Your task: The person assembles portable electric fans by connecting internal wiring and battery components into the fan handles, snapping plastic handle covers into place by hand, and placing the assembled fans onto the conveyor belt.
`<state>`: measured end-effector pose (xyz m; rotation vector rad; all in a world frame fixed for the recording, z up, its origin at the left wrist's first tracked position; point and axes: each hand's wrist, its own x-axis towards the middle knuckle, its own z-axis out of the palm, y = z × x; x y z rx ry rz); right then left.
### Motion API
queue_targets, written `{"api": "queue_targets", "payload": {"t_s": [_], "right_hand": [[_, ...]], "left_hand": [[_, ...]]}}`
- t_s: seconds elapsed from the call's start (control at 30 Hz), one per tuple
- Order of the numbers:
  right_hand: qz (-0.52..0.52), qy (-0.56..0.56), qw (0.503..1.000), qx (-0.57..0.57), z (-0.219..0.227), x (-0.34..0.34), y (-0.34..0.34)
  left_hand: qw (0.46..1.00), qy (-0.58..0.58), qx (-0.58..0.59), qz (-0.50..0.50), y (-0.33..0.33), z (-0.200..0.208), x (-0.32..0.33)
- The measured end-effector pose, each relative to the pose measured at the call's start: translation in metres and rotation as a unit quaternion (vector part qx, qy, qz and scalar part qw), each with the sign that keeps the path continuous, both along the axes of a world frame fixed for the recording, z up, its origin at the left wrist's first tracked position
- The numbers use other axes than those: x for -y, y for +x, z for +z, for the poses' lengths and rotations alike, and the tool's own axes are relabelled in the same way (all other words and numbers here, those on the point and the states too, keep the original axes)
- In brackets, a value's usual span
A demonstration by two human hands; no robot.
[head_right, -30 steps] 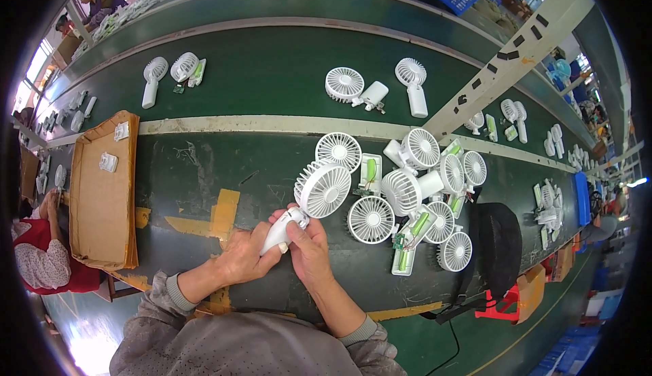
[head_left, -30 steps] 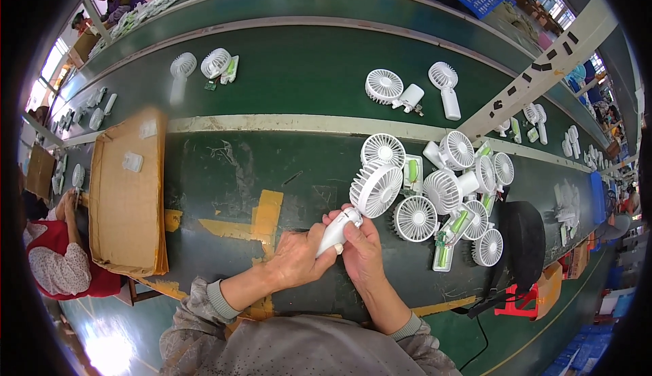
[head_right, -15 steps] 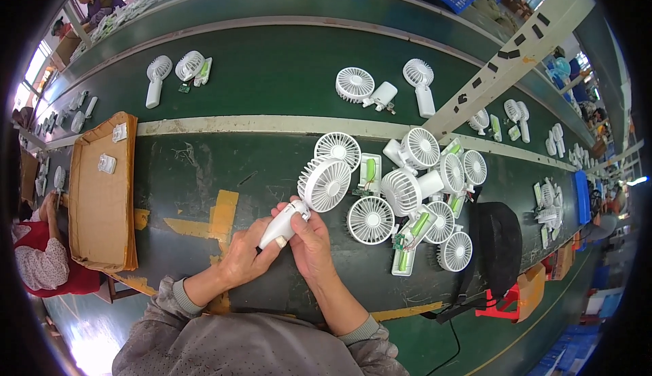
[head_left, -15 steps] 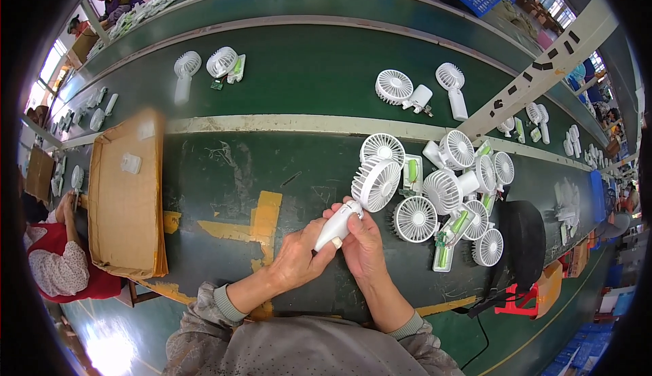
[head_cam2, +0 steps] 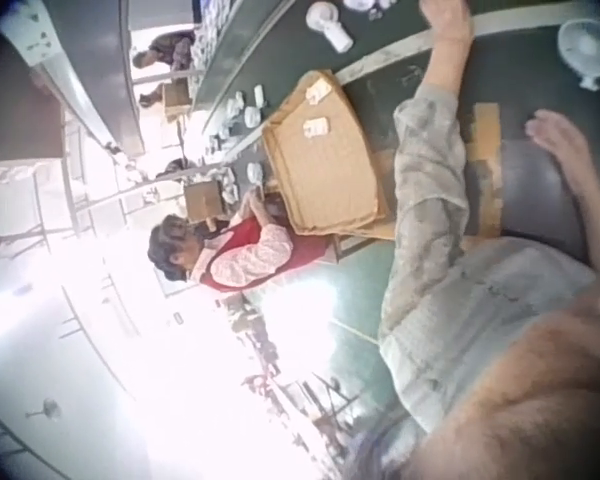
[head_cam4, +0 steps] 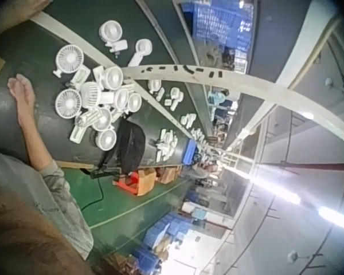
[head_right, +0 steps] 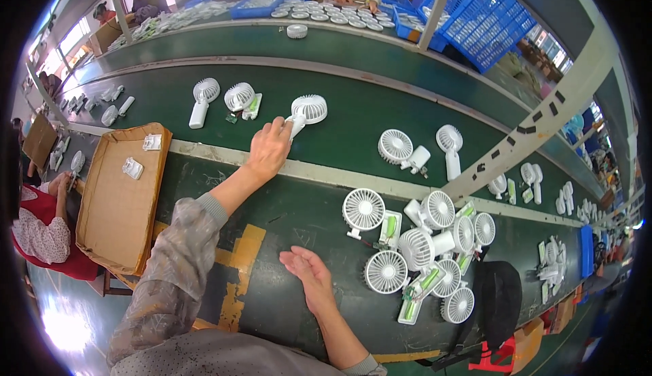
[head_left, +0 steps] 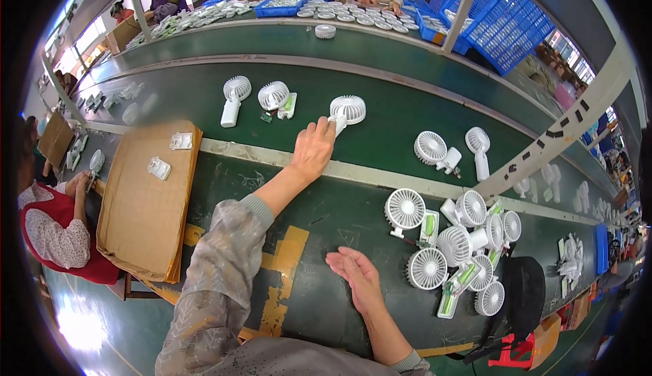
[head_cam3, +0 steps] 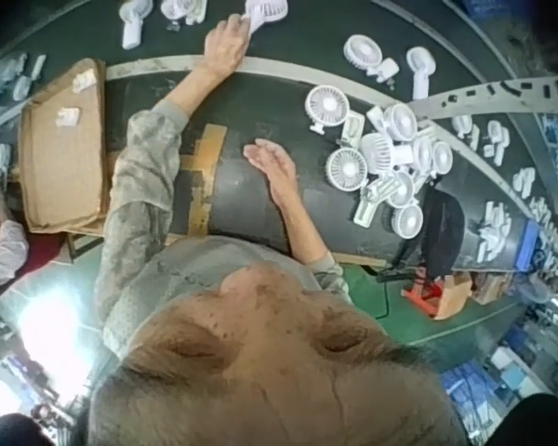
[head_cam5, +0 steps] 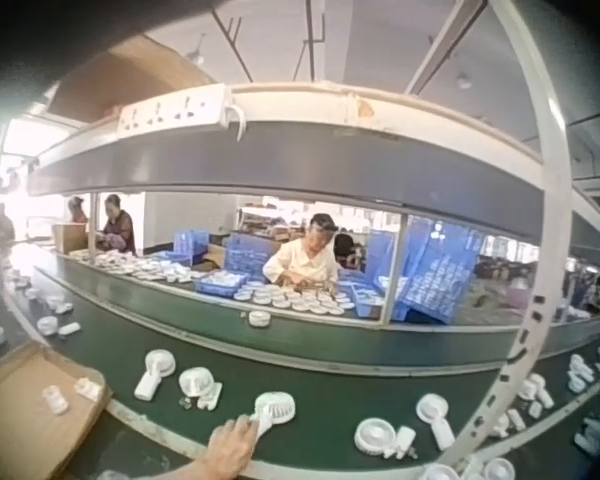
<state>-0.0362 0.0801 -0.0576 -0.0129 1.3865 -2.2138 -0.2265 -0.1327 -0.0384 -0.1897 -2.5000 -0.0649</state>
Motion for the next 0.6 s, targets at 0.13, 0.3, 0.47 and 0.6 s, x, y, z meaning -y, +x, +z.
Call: {"api": "queue_targets", "payload": {"t_s": [0.13, 0.3, 0.47, 0.6], "right_hand": [[-0.005, -0.024, 1.000, 0.019, -0.006, -0.006, -0.004], [-0.003, -0.022, 0.999, 0.036, -0.002, -0.006, -0.009], [-0.004, -0.028, 0.999, 0.034, -0.003, -0.006, -0.007], [0.004, -0.037, 0.999, 0.033, -0.003, -0.004, -0.004]], "left_hand": [[0.991, 0.023, 0.119, 0.048, -0.029, -0.014, -0.004], [0.983, 0.114, -0.020, 0.143, -0.052, -0.008, 0.048], [0.902, 0.298, 0.123, 0.288, -0.062, -0.027, 0.116], [0.865, 0.456, 0.124, 0.169, -0.045, -0.033, 0.124]]}}
